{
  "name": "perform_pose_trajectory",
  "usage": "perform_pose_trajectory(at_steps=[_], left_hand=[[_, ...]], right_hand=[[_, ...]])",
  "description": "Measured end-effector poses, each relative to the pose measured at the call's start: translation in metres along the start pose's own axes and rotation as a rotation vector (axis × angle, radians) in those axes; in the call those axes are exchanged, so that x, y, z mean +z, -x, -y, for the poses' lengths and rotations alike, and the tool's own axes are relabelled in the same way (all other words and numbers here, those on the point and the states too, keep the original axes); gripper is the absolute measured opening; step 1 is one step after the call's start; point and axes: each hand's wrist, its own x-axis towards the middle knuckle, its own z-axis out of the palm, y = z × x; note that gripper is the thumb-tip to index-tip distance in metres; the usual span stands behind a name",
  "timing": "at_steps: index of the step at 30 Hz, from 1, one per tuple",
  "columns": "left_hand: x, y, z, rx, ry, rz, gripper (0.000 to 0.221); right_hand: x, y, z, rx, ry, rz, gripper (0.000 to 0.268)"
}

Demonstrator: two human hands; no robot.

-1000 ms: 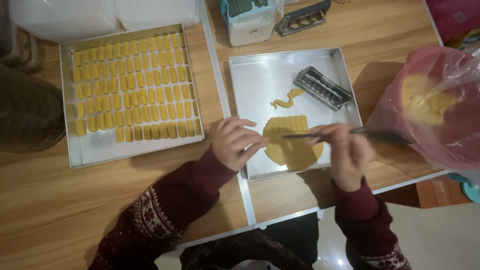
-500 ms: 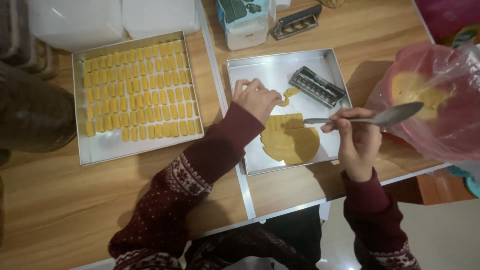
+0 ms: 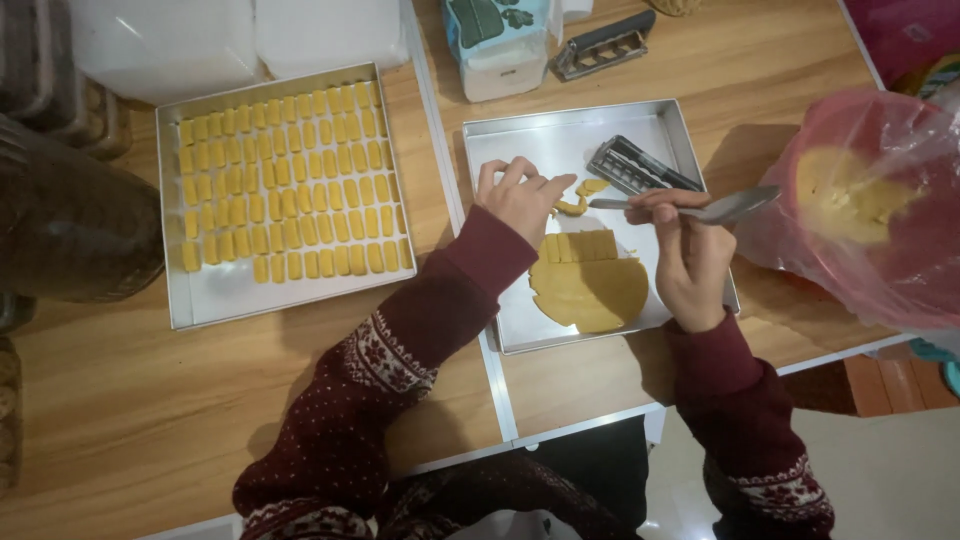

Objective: Flattening a piece of dough on a tray using a spoon and then cutting it into uniform strips using a manual metal cutter.

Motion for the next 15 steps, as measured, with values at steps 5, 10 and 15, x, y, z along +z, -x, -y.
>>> perform_pose_trajectory(at_steps=[5,10,15], left_hand=[[-0.030,0.011,-0.013,-0.007,0.005,-0.089,0.025],[-0.050,0.029,-0.019,-0.095,0.095,-0.017,0.046],[-0.045,0.045,-0.006,-0.080,0.437,-0.165,0.036]], right_hand=[[-0.004,0.013,-0.032,-0.023,0.085,-0.077,0.029],[-0.007,0.018,-0.038,-0.018,0.117,-0.100,0.026],[-0.003,0.018,-0.033,0.009,-0.071,-0.098,0.016]])
